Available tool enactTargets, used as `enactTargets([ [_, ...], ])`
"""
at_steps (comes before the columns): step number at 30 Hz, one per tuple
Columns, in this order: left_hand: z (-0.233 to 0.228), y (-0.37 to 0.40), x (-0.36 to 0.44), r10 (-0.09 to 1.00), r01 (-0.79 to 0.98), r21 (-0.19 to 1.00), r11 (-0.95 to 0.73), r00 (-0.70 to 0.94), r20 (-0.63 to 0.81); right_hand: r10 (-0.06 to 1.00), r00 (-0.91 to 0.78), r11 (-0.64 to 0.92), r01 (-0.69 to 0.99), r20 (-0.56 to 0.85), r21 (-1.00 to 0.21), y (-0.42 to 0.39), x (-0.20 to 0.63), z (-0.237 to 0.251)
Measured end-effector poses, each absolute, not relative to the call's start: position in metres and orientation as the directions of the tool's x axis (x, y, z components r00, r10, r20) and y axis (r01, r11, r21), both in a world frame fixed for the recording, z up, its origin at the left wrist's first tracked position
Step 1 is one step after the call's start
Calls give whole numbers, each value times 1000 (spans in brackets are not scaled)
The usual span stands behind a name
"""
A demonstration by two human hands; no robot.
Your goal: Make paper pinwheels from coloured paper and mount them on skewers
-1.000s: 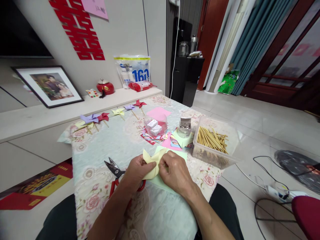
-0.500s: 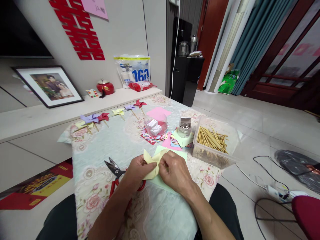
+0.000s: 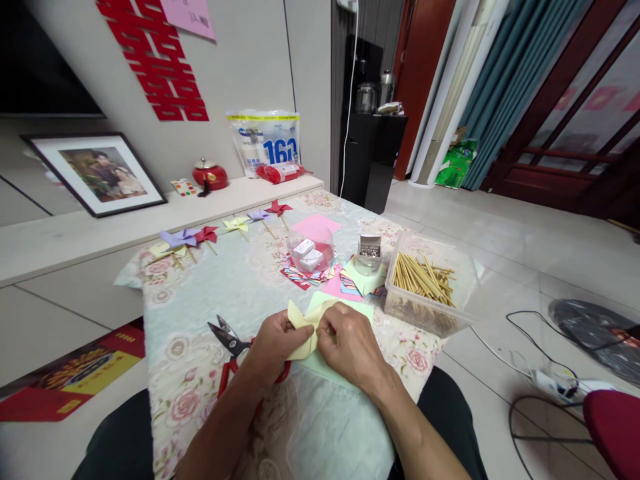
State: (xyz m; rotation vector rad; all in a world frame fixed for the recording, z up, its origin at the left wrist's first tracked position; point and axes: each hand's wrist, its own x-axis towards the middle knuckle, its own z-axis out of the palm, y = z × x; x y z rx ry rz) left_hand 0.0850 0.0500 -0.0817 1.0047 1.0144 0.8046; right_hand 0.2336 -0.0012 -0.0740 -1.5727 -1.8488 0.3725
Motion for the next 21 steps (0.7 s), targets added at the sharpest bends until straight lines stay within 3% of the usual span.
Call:
enactTargets([
  [7, -79, 49, 83, 883, -102, 929, 357, 360, -300, 960, -37, 229, 678, 279, -698, -2, 235, -69],
  [13, -72, 47, 76, 777, -109, 898, 425, 553, -301, 912, 166, 256, 486, 376, -835, -3, 256, -63],
  [21, -84, 48, 70, 697, 2, 941, 339, 671, -253, 981, -171, 143, 333, 89, -932, -10, 262, -54],
])
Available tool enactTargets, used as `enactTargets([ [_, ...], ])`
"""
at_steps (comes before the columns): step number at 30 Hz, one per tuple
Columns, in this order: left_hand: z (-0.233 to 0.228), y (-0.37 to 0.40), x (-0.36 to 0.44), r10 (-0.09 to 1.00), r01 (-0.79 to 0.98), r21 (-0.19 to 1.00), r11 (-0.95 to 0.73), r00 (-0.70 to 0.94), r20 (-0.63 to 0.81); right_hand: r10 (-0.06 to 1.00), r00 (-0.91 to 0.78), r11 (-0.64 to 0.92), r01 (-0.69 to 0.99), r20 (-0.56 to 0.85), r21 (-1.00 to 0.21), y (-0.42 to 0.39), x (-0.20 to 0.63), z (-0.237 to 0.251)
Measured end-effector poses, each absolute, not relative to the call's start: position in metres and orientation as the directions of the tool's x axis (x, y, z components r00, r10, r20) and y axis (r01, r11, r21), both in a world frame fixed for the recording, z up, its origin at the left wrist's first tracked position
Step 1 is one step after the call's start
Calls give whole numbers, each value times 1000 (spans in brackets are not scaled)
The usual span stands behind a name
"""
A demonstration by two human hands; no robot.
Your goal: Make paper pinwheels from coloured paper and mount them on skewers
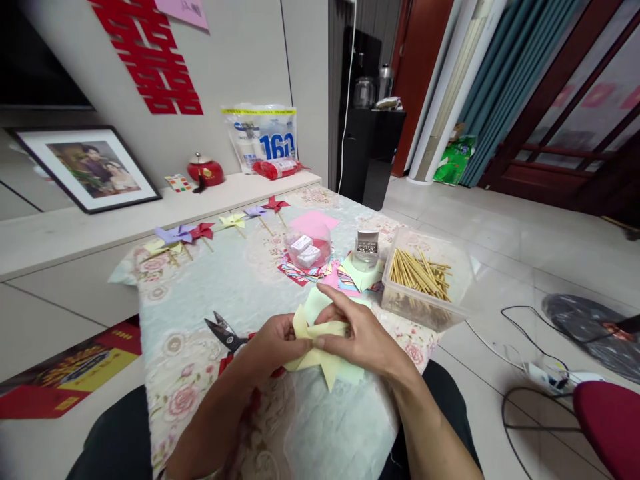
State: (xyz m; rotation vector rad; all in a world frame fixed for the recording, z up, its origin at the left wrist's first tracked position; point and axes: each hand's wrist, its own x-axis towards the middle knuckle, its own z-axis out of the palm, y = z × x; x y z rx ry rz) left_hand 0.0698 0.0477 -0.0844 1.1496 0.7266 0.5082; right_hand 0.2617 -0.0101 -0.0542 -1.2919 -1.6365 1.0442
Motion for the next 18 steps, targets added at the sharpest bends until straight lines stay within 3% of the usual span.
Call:
enactTargets([
  [9, -87, 46, 70, 684, 67, 960, 272, 688, -242, 978, -190, 179, 558, 85, -810, -11, 253, -62],
  [18, -87, 47, 73, 695, 32, 960, 277, 684, -224, 978, -181, 188, 546, 104, -817, -13, 249, -62],
])
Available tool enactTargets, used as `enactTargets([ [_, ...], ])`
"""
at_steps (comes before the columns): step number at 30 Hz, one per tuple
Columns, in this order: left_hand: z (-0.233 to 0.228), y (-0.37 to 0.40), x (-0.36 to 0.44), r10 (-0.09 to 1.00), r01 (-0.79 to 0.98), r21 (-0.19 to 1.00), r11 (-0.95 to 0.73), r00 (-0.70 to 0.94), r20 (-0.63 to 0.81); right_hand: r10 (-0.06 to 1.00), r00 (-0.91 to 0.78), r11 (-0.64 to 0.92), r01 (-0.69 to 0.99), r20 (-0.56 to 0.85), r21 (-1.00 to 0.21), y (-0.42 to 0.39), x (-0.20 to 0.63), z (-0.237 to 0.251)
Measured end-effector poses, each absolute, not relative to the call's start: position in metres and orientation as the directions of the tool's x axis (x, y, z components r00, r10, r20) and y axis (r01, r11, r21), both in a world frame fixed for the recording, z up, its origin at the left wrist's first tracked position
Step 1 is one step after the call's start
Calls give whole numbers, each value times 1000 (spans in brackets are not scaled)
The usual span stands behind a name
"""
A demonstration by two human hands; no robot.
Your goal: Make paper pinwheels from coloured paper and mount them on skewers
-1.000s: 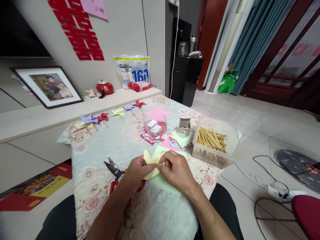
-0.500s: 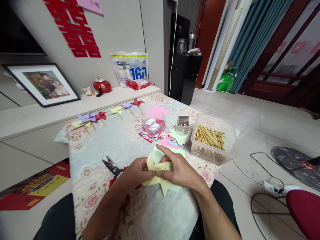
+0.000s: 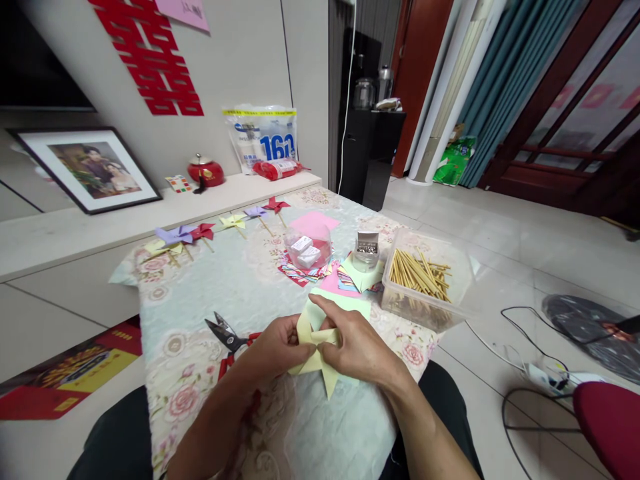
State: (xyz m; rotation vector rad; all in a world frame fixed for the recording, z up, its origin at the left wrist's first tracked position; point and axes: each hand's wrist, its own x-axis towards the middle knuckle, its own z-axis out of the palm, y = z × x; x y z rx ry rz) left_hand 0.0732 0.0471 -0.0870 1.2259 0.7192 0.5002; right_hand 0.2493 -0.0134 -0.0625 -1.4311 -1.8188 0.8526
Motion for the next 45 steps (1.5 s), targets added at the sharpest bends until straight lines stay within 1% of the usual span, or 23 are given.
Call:
enactTargets([
  [3, -82, 48, 72, 702, -9, 942, 335, 669, -243, 987, -133, 139, 463, 87, -875, -13, 249, -62],
  [7, -77, 50, 67, 728, -154, 905, 395, 653, -207, 998, -29, 60, 247, 55, -967, -10, 247, -60],
  [10, -74, 51, 66, 781, -236, 895, 379, 601, -173, 994, 75, 70, 90, 77, -994, -5, 242, -64],
  [12, -74, 51, 67, 808, -261, 888, 378, 561, -179, 983, 150, 105, 34, 109, -994, -3, 238, -69],
  [14, -75, 49, 71, 821, -284, 879, 383, 541, -183, 965, 222, 136, 31, 139, -990, -2, 232, -73],
  [17, -76, 44, 79, 819, -320, 858, 402, 545, -181, 937, 302, 159, 78, 176, -984, -1, 224, -77],
  [20, -75, 39, 84, 851, -346, 846, 405, 481, -210, 919, 340, 178, 97, 200, -979, 0, 218, -79],
  [23, -76, 38, 86, 879, -343, 855, 390, 414, -235, 918, 339, 189, 81, 206, -979, 0, 215, -81],
  [26, -78, 39, 85, 887, -317, 867, 383, 388, -250, 919, 341, 187, 67, 199, -980, -1, 214, -85],
  [33, -76, 42, 83, 884, -327, 864, 383, 400, -240, 942, 303, 154, 1, 147, -988, 0, 212, -83],
  [39, -75, 42, 84, 888, -324, 864, 386, 384, -253, 942, 301, 150, 18, 149, -988, 1, 213, -82],
  [45, -75, 42, 82, 878, -306, 871, 385, 411, -244, 942, 276, 191, 34, 193, -981, 1, 216, -86],
])
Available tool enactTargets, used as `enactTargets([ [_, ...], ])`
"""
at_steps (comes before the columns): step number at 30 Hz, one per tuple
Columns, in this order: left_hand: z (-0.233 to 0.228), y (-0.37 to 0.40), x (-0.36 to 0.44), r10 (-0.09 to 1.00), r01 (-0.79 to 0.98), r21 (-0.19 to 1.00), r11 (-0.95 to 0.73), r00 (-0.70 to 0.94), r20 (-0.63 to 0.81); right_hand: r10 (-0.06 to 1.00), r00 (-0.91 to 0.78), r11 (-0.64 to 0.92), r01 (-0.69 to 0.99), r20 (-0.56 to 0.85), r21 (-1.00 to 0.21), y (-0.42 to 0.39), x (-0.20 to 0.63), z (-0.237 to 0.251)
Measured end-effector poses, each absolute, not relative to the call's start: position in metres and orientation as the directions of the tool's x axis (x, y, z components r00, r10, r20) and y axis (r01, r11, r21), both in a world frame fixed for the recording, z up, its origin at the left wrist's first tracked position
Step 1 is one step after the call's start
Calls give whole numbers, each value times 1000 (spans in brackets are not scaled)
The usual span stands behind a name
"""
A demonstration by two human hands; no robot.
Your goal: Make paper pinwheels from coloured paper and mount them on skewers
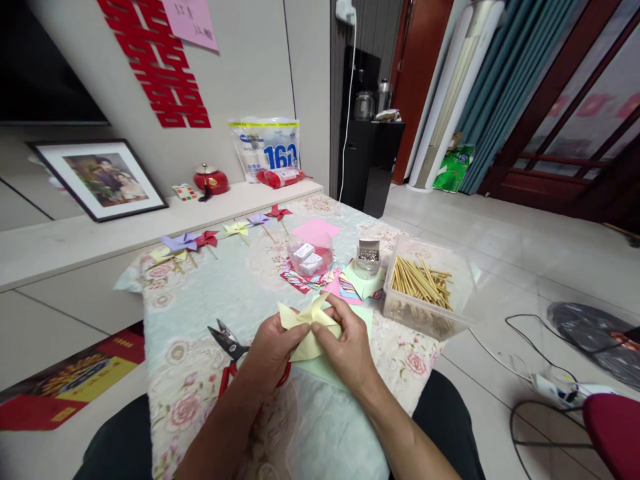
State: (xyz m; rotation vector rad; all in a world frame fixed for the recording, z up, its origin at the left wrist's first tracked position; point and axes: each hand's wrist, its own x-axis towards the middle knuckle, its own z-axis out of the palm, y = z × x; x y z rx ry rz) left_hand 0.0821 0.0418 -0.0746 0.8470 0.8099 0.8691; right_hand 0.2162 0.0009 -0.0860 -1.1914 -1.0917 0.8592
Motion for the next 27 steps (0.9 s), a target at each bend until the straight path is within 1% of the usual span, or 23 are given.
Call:
enactTargets([
  [6, -74, 43, 81, 875, -282, 880, 384, 416, -248, 933, 295, 195, 62, 205, -979, 2, 215, -88],
  [8, -72, 43, 82, 883, -265, 889, 373, 395, -252, 931, 299, 195, 77, 209, -978, 3, 215, -89],
  [11, -75, 44, 82, 889, -246, 897, 368, 375, -262, 937, 271, 202, 100, 222, -974, 3, 217, -91],
  [13, -81, 46, 80, 880, -257, 892, 372, 402, -252, 937, 257, 217, 108, 238, -970, 3, 219, -92],
  [16, -90, 49, 76, 867, -293, 882, 370, 450, -214, 918, 265, 265, 139, 294, -954, 3, 227, -91],
  [19, -95, 52, 72, 869, -301, 879, 369, 447, -212, 877, 255, 347, 251, 408, -904, 3, 236, -87],
  [23, -93, 54, 71, 881, -304, 882, 361, 421, -216, 815, 129, 481, 395, 565, -783, 2, 247, -79],
  [25, -90, 54, 71, 878, -316, 873, 370, 427, -217, 807, 36, 517, 440, 590, -734, 1, 251, -75],
  [27, -85, 53, 71, 865, -337, 855, 396, 448, -224, 816, -52, 527, 477, 576, -703, 0, 253, -71],
])
